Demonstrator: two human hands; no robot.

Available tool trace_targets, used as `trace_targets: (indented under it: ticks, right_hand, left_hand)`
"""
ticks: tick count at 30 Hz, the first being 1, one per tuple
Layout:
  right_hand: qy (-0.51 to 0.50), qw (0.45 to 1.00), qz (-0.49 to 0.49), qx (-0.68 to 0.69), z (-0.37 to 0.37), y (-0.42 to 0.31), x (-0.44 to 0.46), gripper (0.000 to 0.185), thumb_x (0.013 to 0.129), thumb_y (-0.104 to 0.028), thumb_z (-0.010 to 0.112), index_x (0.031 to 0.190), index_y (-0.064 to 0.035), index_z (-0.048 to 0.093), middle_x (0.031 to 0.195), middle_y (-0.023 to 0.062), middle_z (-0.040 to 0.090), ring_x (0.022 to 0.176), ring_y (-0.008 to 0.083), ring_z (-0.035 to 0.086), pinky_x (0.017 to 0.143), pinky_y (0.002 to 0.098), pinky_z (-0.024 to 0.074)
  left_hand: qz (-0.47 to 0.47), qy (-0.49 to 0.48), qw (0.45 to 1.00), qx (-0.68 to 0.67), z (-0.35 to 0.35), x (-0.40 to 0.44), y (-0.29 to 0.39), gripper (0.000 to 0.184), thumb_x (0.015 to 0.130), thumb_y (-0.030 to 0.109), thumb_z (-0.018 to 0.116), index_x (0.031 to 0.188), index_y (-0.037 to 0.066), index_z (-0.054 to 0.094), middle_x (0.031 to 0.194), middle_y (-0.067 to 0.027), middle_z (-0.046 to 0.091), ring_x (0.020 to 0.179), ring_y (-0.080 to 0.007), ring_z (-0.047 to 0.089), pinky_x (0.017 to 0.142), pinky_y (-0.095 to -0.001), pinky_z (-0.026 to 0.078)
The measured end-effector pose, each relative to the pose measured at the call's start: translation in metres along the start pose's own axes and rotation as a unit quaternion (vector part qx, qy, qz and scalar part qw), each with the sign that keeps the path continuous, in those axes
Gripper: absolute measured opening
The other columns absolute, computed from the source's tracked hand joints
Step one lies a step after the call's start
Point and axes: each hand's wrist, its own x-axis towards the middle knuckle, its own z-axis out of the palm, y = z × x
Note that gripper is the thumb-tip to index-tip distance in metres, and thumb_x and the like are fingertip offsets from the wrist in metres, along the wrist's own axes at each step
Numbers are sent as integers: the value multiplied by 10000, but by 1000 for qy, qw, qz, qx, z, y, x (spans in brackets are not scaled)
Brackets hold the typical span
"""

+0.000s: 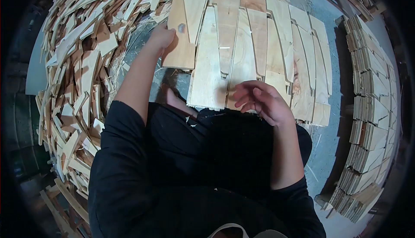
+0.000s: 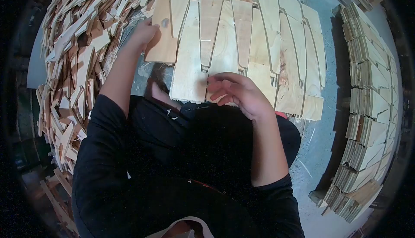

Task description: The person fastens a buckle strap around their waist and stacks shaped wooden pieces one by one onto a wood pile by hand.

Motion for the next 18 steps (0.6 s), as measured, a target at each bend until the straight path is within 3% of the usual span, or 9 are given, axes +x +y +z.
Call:
trace_targets:
  ticks: [4, 7, 11, 13, 14, 18]
  right_hand:
    - [5, 1000, 27, -10, 1, 0, 0, 380, 940, -146, 517, 1251, 72, 532, 1077, 147, 658, 906, 207, 673, 756, 281, 543]
    - [4, 999, 31, -9, 1, 0, 1, 380, 928, -142, 531, 1245, 69, 540, 1079, 143, 659, 911, 201, 670, 762, 279, 539]
    - [10, 999, 41, -26, 5, -1, 2, 372, 927, -154, 543, 1233, 57, 554, 1064, 128, 662, 903, 184, 662, 767, 275, 530]
    - [5, 998, 38, -49, 3, -1, 1, 396, 961, -169, 511, 1261, 89, 502, 1096, 180, 644, 933, 227, 666, 781, 296, 545]
    - [2, 998, 36, -60, 3, -1, 1, 410, 977, -176, 495, 1275, 106, 477, 1113, 206, 636, 949, 249, 669, 789, 307, 552]
    - [-4, 998, 29, -47, 0, 1, 1, 426, 975, -190, 507, 1280, 104, 474, 1111, 201, 638, 947, 248, 670, 785, 302, 551]
  left_hand:
    - [81, 17, 996, -19, 12, -5, 11, 412, 871, 159, 604, 1246, -9, 597, 1085, -177, 665, 977, -245, 632, 870, -349, 476]
    - [76, 21, 997, -18, 13, 2, 4, 561, 862, 202, 634, 1364, -7, 495, 1182, -176, 633, 1041, -246, 616, 941, -331, 451]
    - [33, -29, 999, -3, 17, -23, 21, 739, 804, 280, 724, 1362, -84, 405, 1199, -204, 604, 1039, -256, 616, 936, -344, 465]
    - [13, -57, 998, 6, 18, -39, 32, 810, 768, 314, 766, 1337, -113, 376, 1186, -220, 598, 1033, -260, 616, 917, -355, 478]
    - [16, -56, 998, 2, 20, -40, 29, 801, 737, 322, 794, 1281, -111, 396, 1157, -226, 597, 1031, -256, 615, 879, -363, 500]
    - [43, -36, 998, 13, 33, -25, 3, 691, 800, 345, 735, 1269, -92, 479, 1109, -184, 628, 952, -235, 636, 837, -343, 508]
